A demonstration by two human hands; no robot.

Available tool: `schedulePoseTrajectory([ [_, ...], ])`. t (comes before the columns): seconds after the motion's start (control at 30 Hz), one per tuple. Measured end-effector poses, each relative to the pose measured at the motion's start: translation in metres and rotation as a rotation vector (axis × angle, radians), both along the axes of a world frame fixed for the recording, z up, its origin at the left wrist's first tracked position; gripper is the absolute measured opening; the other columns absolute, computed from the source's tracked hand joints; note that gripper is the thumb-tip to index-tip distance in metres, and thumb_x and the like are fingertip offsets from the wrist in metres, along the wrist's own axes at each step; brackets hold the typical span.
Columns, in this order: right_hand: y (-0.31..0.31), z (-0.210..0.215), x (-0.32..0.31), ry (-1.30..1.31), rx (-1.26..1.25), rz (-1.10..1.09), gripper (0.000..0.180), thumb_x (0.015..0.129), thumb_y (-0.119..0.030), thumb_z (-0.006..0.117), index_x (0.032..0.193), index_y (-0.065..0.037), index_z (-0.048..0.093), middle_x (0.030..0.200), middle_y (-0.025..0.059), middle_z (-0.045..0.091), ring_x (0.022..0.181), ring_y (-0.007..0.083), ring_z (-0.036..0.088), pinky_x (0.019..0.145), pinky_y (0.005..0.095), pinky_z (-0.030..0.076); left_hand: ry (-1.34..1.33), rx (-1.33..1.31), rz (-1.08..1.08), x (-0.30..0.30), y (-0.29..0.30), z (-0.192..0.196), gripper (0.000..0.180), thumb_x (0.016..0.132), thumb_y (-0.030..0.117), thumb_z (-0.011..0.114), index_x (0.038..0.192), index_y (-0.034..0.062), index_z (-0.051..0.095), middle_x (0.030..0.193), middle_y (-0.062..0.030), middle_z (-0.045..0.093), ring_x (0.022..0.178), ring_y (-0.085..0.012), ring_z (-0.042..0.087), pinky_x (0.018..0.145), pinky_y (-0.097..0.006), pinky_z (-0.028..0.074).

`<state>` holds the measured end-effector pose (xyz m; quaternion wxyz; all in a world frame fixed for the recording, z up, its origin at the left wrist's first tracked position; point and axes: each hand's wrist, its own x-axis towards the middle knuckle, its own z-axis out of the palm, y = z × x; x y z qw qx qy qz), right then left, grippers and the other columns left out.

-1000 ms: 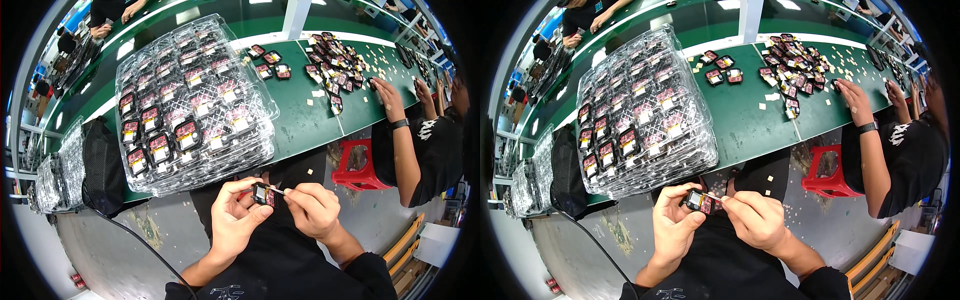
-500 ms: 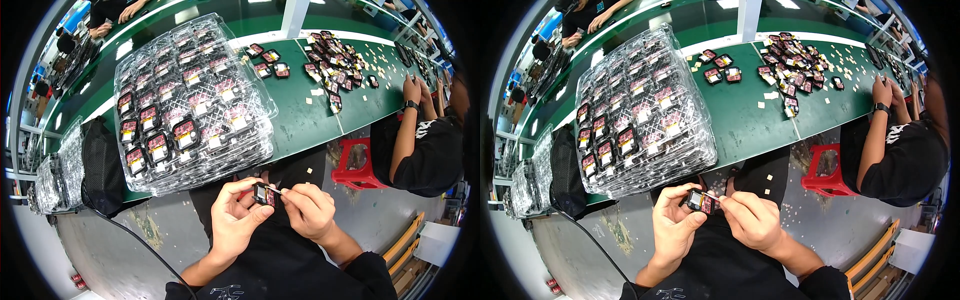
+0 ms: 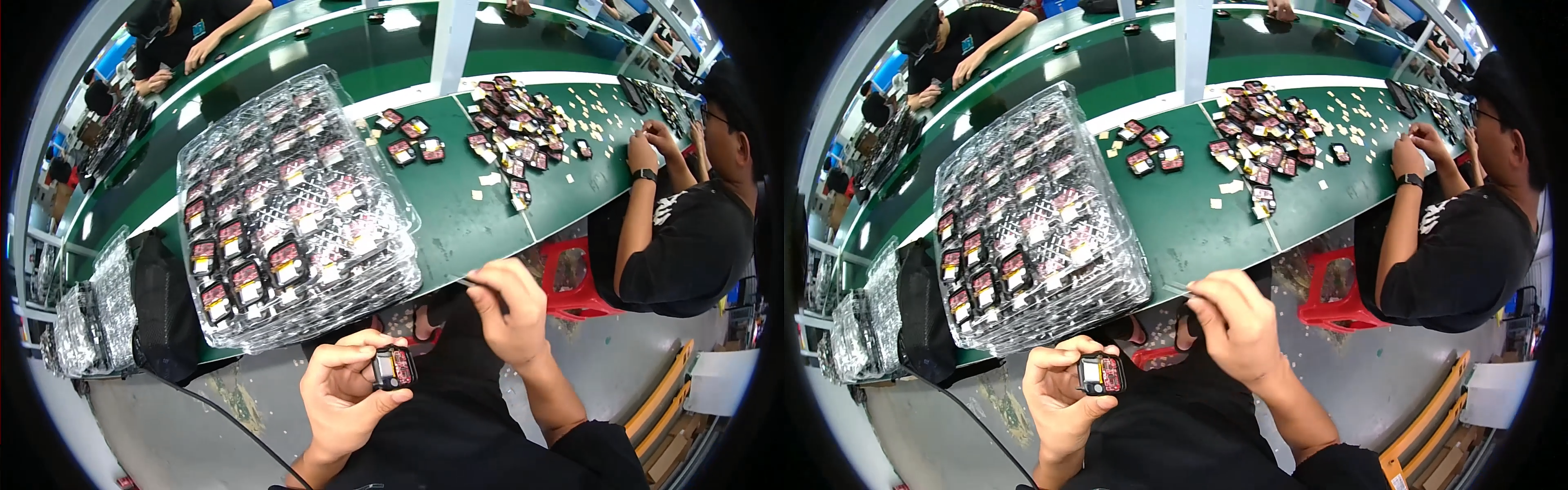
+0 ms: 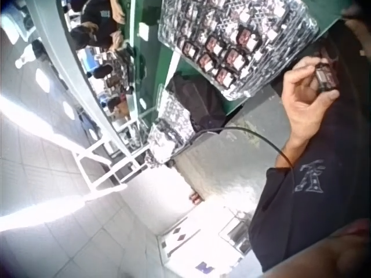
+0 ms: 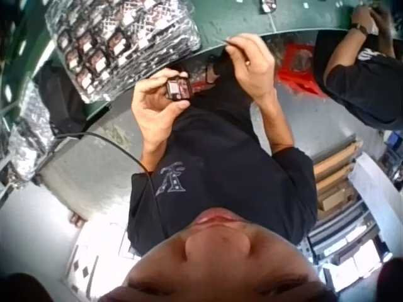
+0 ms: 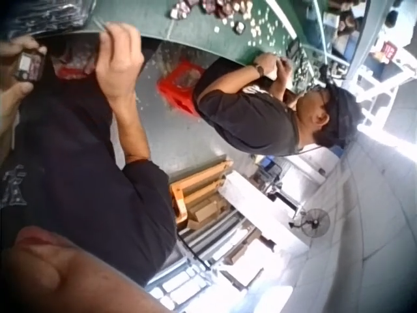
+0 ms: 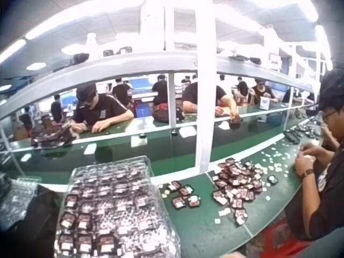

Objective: The user is seen assembling electronics on a factory production line.

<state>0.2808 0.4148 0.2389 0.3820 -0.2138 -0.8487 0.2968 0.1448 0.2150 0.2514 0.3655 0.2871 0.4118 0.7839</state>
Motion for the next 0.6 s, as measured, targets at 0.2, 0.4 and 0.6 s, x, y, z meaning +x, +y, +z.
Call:
schedulePoseTrajectory([
  [0.2,0.042,-0.018,-0.044,-0.167,-0.021,-0.149,0.022,0.094,-0.007,0.069,0.115,-0.001,0.067,0.108,0.0176,0.063,0.080,0.0367,0.070,0.069,0.0451,0.056,0.228,0.015,0.034,-0.028,0.004,0.033,0.057,0.077,-0.021,0.077,0.125,-0.0017,0.053,0.133,-0.0263,0.054,0.128,-0.0360,0.060,0.102,-0.044,0.058],
  [0.4,0.076,-0.020,-0.093,-0.449,0.074,-0.271,0.046,0.096,-0.024,0.070,0.138,-0.009,0.059,0.122,0.0203,0.054,0.081,0.0423,0.069,0.070,0.0510,0.056,1.006,-0.264,0.419,-0.078,0.013,0.064,0.053,0.071,-0.020,0.080,0.116,-0.0029,0.060,0.125,-0.0135,0.051,0.116,-0.0267,0.064,0.098,-0.037,0.057],
  [0.6,0.075,-0.031,-0.096,-0.482,0.045,-0.304,0.033,0.094,-0.027,0.072,0.120,-0.009,0.064,0.123,0.0174,0.054,0.081,0.0429,0.070,0.070,0.0530,0.056,1.395,-0.664,0.693,-0.122,0.045,0.082,0.030,0.078,0.006,0.085,0.106,-0.0005,0.074,0.101,-0.0128,0.069,0.083,-0.0268,0.069,0.074,-0.036,0.055],
])
